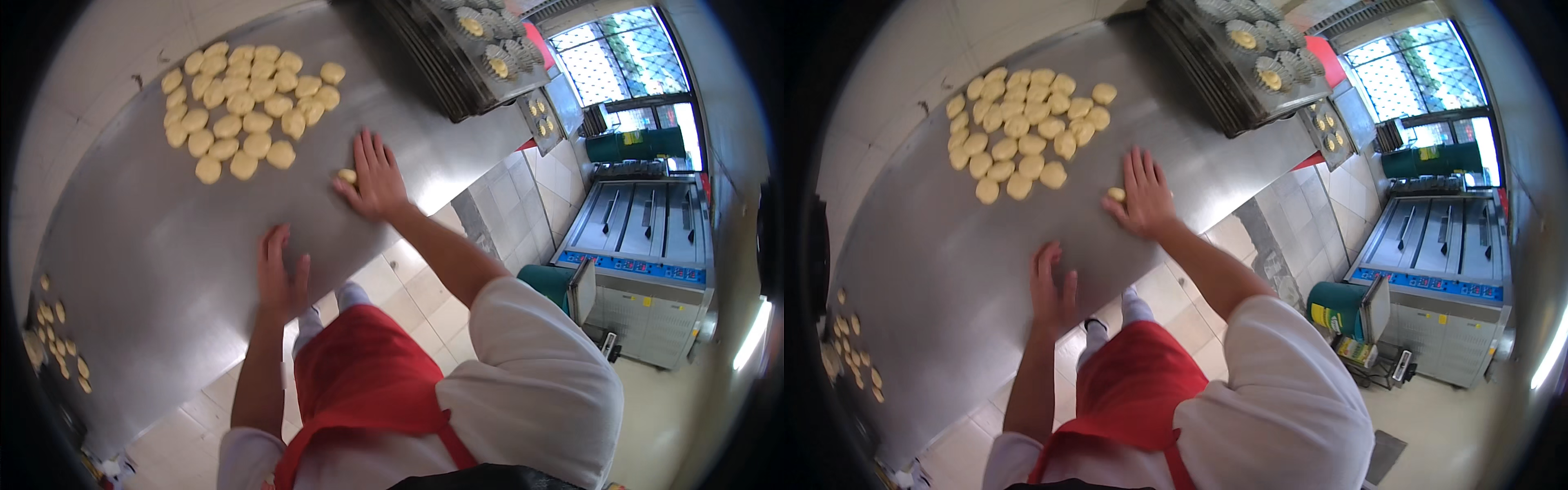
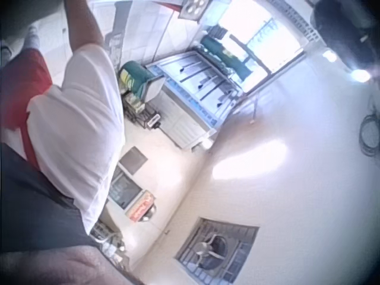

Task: The person wipes a yellow lid with a cloth, then rolls small portions of dough into long strips on a metal counter and shapes them into spirals, placing each into a metal cup on a tray.

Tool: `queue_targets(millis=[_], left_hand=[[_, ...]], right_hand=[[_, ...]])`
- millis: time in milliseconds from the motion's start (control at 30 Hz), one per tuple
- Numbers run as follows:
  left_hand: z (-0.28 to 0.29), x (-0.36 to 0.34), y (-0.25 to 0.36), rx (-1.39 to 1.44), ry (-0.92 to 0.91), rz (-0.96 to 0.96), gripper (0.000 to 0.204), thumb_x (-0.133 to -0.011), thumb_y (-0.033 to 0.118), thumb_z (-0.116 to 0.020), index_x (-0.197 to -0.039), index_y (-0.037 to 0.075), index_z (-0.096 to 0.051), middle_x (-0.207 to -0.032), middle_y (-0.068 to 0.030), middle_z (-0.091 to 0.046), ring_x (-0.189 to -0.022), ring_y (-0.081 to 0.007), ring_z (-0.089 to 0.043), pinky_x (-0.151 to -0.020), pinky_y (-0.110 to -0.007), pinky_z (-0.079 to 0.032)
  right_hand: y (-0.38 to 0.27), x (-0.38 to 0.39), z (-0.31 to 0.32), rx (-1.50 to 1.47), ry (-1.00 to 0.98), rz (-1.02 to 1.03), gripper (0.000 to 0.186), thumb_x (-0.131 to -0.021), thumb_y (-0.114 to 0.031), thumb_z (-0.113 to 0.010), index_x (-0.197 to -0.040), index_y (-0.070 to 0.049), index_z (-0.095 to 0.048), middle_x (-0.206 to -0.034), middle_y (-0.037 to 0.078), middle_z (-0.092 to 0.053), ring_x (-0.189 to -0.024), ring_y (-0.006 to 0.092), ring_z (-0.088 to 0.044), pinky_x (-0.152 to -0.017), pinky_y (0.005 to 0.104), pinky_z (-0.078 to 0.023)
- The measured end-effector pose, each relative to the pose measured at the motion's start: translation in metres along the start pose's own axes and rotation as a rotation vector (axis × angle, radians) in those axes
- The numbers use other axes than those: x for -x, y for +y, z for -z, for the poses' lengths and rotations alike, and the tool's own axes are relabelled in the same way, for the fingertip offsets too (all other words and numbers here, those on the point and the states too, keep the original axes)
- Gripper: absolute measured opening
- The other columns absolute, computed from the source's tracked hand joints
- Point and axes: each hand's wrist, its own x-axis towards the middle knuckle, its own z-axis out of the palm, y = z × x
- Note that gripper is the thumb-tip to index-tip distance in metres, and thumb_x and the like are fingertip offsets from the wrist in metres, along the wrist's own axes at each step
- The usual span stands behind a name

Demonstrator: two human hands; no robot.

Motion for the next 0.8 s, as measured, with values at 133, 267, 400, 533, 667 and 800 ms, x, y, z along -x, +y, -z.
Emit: queue_targets(millis=[133,267,400,533,667,800], left_hand=[[-0.008,-0.001,-0.01,0.054,0.04,-0.029,0.057,-0.1,0.026,-0.067,-0.148,-0.001,-0.052,-0.138,-0.022,-0.054,-0.117,-0.034,-0.061,-0.101,-0.044,-0.052],[-0.01,0.0,-0.012,0.048,0.051,-0.034,0.057,-0.1,0.028,-0.066,-0.148,-0.001,-0.053,-0.136,-0.023,-0.056,-0.118,-0.035,-0.061,-0.103,-0.045,-0.051],[-0.027,-0.019,0.015,-0.005,0.082,-0.103,0.061,-0.1,0.029,-0.066,-0.15,-0.003,-0.051,-0.139,-0.0264,-0.055,-0.127,-0.0401,-0.058,-0.11,-0.048,-0.048],[-0.111,-0.043,0.085,0.072,-0.066,-0.111,0.074,-0.098,0.032,-0.07,-0.158,-0.001,-0.044,-0.159,-0.0294,-0.044,-0.148,-0.0481,-0.042,-0.123,-0.053,-0.033],[-0.208,-0.054,0.096,-0.234,-0.195,0.008,0.077,-0.107,0.049,-0.051,-0.169,0.008,-0.031,-0.176,-0.0281,-0.018,-0.163,-0.0508,-0.011,-0.129,-0.068,-0.007],[-0.198,-0.095,0.064,-0.612,0.138,0.217,0.076,-0.109,0.05,-0.045,-0.17,0.007,-0.028,-0.177,-0.027,-0.015,-0.162,-0.0534,-0.01,-0.13,-0.066,-0.007]], right_hand=[[-0.016,0.135,-0.007,0.05,-0.147,0.124,0.103,-0.101,-0.074,-0.047,-0.171,-0.004,-0.02,-0.176,0.028,-0.017,-0.161,0.053,-0.018,-0.128,0.0644,-0.02],[0.009,0.004,0.015,0.186,-0.035,0.032,0.099,-0.102,-0.075,-0.042,-0.172,-0.01,-0.019,-0.177,0.026,-0.013,-0.162,0.0524,-0.013,-0.13,0.0652,-0.014],[0.058,-0.097,0.015,0.136,0.303,-0.003,0.095,-0.106,-0.071,-0.039,-0.17,-0.003,-0.022,-0.178,0.024,-0.015,-0.163,0.0509,-0.012,-0.131,0.0625,-0.009],[0.043,0.007,-0.022,0.239,0.072,0.239,0.091,-0.107,-0.064,-0.042,-0.169,0.0,-0.025,-0.178,0.023,-0.015,-0.164,0.0476,-0.01,-0.132,0.0597,-0.013],[0.037,0.101,-0.008,0.173,-0.217,0.23,0.078,-0.11,-0.048,-0.045,-0.171,-0.005,-0.021,-0.179,0.023,-0.012,-0.164,0.0481,-0.011,-0.131,0.0613,-0.012],[0.075,0.069,-0.013,0.069,-0.049,0.273,0.079,-0.109,-0.048,-0.043,-0.171,-0.005,-0.02,-0.178,0.027,-0.01,-0.164,0.051,-0.007,-0.131,0.0635,-0.009]])
